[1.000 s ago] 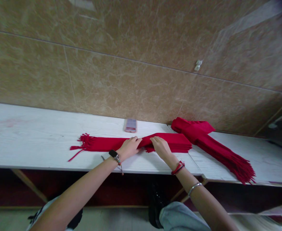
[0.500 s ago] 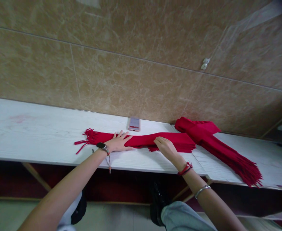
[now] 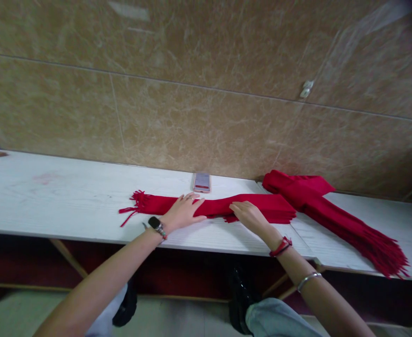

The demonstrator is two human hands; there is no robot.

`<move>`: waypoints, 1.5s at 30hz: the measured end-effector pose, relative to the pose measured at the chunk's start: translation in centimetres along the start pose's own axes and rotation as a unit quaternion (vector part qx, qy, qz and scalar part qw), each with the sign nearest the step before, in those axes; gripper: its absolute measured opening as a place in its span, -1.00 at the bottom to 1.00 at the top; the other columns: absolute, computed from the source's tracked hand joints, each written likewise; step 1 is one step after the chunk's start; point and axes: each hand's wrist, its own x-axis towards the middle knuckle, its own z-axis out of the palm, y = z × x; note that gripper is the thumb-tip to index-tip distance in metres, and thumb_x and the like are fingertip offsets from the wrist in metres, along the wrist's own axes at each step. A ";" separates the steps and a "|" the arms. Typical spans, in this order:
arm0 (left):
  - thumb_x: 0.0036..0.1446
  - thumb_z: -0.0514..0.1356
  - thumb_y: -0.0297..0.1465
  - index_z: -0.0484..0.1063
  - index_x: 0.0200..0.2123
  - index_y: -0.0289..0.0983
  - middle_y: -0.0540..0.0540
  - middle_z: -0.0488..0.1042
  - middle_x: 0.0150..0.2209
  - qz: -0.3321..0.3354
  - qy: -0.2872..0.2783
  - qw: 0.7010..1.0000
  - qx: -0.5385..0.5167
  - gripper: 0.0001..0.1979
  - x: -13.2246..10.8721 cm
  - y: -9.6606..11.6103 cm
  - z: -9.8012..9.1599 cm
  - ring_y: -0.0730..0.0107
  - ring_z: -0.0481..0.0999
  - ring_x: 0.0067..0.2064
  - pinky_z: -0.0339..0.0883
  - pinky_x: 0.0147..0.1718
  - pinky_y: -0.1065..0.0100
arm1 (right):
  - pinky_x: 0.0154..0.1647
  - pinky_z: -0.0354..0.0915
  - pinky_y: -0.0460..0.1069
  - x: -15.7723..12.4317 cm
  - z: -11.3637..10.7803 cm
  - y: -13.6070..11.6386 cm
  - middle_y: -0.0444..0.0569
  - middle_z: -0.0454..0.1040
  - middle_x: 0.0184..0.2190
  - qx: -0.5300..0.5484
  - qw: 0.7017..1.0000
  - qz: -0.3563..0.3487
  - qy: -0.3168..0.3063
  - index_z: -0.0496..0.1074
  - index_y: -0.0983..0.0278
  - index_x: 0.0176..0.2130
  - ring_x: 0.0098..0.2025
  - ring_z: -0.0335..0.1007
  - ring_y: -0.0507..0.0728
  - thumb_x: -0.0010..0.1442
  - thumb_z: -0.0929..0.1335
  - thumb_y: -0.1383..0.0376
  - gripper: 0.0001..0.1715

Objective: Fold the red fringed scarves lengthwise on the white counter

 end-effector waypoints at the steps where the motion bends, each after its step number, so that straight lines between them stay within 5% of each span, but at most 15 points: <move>1: 0.13 0.01 -0.03 0.16 0.13 -0.31 -0.26 0.21 0.14 0.007 0.014 1.000 -0.005 -0.39 0.5 1.5 0.1 0.11 0.10 0.19 0.00 0.11 0.16 | -0.18 0.27 0.03 0.1 -0.1 0.1 0.15 0.50 -0.23 0.002 1.000 -0.001 0.004 0.41 0.38 -0.21 -0.24 0.41 0.16 0.17 0.20 0.51 -0.75; 5: 0.07 0.14 -0.13 0.11 0.11 -0.42 -0.35 0.27 0.06 -0.063 0.027 0.997 -0.020 -0.35 3.5 5.8 1.0 0.06 0.25 0.09 0.18 -0.01 0.18 | -0.20 0.28 0.04 0.3 -0.3 0.8 0.15 0.51 -0.23 0.016 0.999 0.010 0.036 0.40 0.40 -0.12 -0.26 0.42 0.17 0.20 0.19 0.47 -0.71; 10: 0.14 -0.03 -0.60 0.17 0.05 -0.45 -0.34 0.36 -0.03 -0.055 -0.018 0.998 -0.035 -0.63 6.3 6.6 1.7 0.20 0.39 -0.01 0.29 -0.13 0.28 | -0.20 0.31 0.04 0.2 -0.5 1.4 0.15 0.52 -0.25 0.011 0.999 0.010 0.045 0.41 0.40 -0.13 -0.26 0.44 0.17 0.20 0.19 0.46 -0.71; 18: 0.05 -0.11 -0.74 0.12 0.14 -0.35 -0.30 0.10 0.21 0.078 -0.092 0.993 -0.012 -0.43 1.9 1.8 1.7 0.25 0.10 0.22 0.07 0.10 0.25 | -0.09 0.32 0.06 -1.6 1.1 1.8 0.13 0.51 -0.17 0.002 0.996 -0.083 0.036 0.43 0.39 -0.13 -0.11 0.43 0.17 0.14 0.22 0.55 -0.67; 31: -0.10 -0.18 -0.82 0.02 0.22 -0.21 -0.14 -0.01 0.26 -0.048 -0.172 0.982 0.061 -0.20 -6.3 -8.7 -0.3 0.34 0.07 0.23 0.07 0.09 0.32 | -0.05 0.32 0.08 -1.4 0.2 1.5 0.16 0.49 -0.14 -0.023 0.997 -0.076 -0.006 0.46 0.40 -0.14 -0.09 0.41 0.20 0.12 0.19 0.56 -0.62; 38: -0.13 -0.14 -0.81 0.07 0.21 -0.18 -0.16 0.00 0.26 -0.141 -0.211 0.963 0.087 -0.19 -9.4 -10.0 -3.2 0.16 -0.04 0.26 0.02 0.12 0.12 | -0.01 0.28 0.13 -0.6 -0.2 0.4 0.22 0.49 -0.15 -0.036 0.997 -0.068 -0.020 0.47 0.44 -0.17 -0.10 0.41 0.25 0.09 0.18 0.55 -0.62; 42: -0.03 -0.06 -0.70 0.08 0.20 -0.15 -0.13 -0.03 0.27 -0.127 -0.168 0.976 0.063 -0.29 -7.2 -8.7 -3.4 0.08 -0.05 0.26 0.00 0.12 0.05 | 0.10 0.16 0.18 1.3 -0.4 -1.7 0.23 0.40 -0.02 -0.001 0.997 -0.070 -0.017 0.38 0.45 -0.02 0.04 0.30 0.26 0.08 0.18 0.55 -0.53; 45: 0.07 -0.06 -0.60 0.22 0.11 -0.25 -0.16 0.16 0.19 -0.066 -0.108 0.992 0.023 -0.49 -4.9 -8.1 -3.0 0.22 0.13 0.19 0.05 0.11 0.20 | 0.17 0.08 0.19 3.3 0.1 -4.4 0.17 0.34 0.06 0.063 0.993 -0.093 -0.020 0.31 0.42 0.06 0.12 0.20 0.22 0.09 0.17 0.55 -0.47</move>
